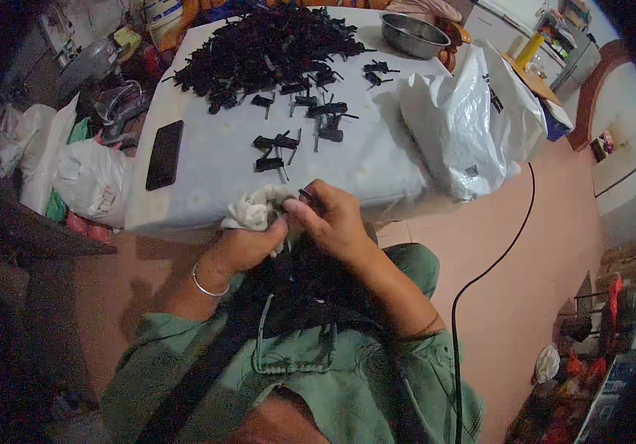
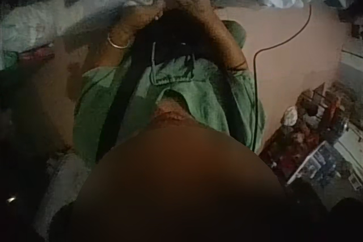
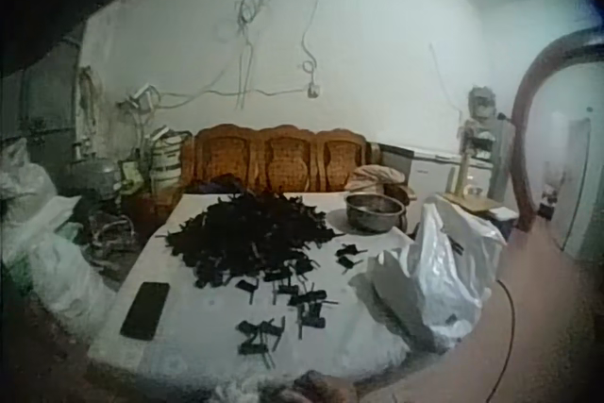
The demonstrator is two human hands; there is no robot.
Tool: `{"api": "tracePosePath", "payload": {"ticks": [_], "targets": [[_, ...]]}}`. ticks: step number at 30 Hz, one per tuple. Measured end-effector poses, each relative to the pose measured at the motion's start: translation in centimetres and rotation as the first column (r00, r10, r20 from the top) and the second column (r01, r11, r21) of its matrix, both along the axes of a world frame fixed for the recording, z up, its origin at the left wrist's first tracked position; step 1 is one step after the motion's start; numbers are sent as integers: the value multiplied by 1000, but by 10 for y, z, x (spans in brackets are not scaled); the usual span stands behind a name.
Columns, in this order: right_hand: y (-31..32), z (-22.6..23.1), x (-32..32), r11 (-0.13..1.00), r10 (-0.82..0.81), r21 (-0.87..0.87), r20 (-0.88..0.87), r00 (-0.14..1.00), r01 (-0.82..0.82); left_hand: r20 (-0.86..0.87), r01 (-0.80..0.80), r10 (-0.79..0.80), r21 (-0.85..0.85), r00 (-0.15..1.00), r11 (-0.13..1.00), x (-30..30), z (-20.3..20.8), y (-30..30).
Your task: Wiping down small black plastic components with a cloth at a workstation.
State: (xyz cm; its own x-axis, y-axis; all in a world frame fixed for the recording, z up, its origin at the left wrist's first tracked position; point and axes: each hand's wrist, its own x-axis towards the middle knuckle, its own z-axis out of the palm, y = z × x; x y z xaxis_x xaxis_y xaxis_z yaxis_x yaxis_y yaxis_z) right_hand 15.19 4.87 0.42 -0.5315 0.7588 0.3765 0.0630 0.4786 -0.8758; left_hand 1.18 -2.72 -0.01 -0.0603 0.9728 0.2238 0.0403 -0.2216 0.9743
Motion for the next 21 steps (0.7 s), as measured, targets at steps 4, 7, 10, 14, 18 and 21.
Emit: {"api": "tracePosePath", "payload": {"ticks": [4,7,10,14,18,21], "targets": [[-2,-4,5,994,86,57,113,990,-92,-201,-194,207,85,957,977,0,-7,3],[-6,-5,3,994,102,18,233,967,-109,-401,-211,277,201,873,957,4,-3,2],[-7,-25,-4,981,108,-178,188,976,-74,-572,-173,365,363,735,916,5,-3,3],[-11,-56,-14,975,26,-219,-16,1000,-29,-649,-164,352,334,675,928,6,-14,1],[-18,-57,-17,938,28,-344,-62,998,-48,-651,-249,353,250,672,936,10,-20,-2],[-16,-40,-9,902,114,-415,-43,992,-122,-323,-310,365,210,873,927,11,-12,-1]]}}
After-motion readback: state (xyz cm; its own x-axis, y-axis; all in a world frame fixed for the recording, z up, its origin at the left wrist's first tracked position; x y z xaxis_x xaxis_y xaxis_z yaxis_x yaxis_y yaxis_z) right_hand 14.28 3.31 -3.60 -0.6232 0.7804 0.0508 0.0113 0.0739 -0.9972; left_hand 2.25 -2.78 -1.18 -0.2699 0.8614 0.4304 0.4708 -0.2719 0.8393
